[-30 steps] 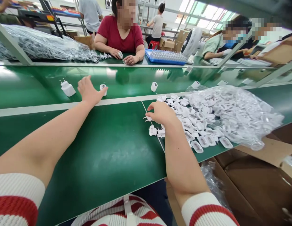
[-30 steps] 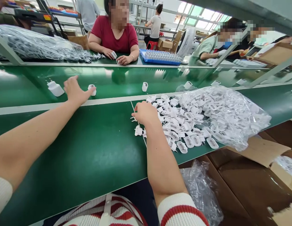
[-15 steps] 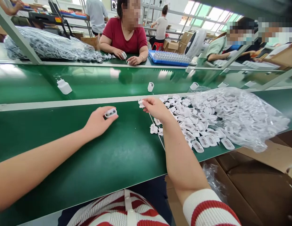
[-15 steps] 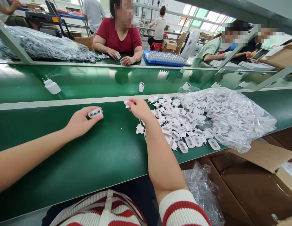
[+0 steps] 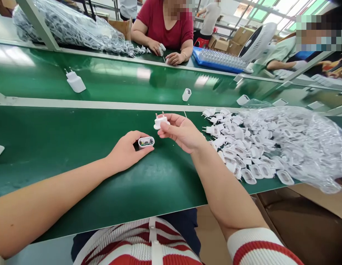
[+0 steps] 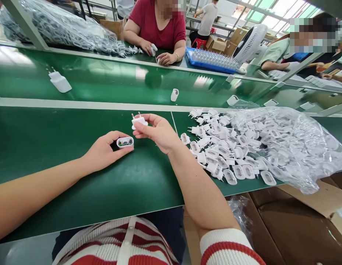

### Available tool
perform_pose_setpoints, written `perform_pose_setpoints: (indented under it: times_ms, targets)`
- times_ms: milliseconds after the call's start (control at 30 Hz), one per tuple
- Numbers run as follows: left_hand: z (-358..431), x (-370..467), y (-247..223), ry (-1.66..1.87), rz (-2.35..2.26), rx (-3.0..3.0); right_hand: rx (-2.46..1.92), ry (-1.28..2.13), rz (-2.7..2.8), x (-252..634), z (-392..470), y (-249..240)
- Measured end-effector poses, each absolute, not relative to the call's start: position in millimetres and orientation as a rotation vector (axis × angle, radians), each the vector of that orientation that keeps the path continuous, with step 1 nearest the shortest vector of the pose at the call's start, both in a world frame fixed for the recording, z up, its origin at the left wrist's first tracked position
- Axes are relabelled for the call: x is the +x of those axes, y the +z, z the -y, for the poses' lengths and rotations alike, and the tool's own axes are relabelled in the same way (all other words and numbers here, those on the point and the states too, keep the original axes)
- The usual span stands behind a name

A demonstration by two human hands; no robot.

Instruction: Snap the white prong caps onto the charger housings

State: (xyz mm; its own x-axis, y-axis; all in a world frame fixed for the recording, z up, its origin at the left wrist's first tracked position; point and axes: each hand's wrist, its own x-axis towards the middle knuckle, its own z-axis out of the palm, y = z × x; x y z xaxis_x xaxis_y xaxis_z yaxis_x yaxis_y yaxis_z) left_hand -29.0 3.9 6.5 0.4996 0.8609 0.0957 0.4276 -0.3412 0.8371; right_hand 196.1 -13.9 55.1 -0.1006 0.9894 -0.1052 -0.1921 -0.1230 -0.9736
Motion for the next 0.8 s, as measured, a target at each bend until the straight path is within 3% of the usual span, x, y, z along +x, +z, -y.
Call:
perform_pose_setpoints:
  times_ms: [200,533,800]
  targets:
    - [-7,-30,5,0.709,-0.967,2.038,-1.119,1.034,1.387,172,29,50]
    - [-15,-31,8,0.646,-0.989,2.011,-1.245,0.767,1.594,164,32,41]
    - [-16,-31,9,0.643,-1.003,2.044,-1.27,0.843,1.549,159,33,30]
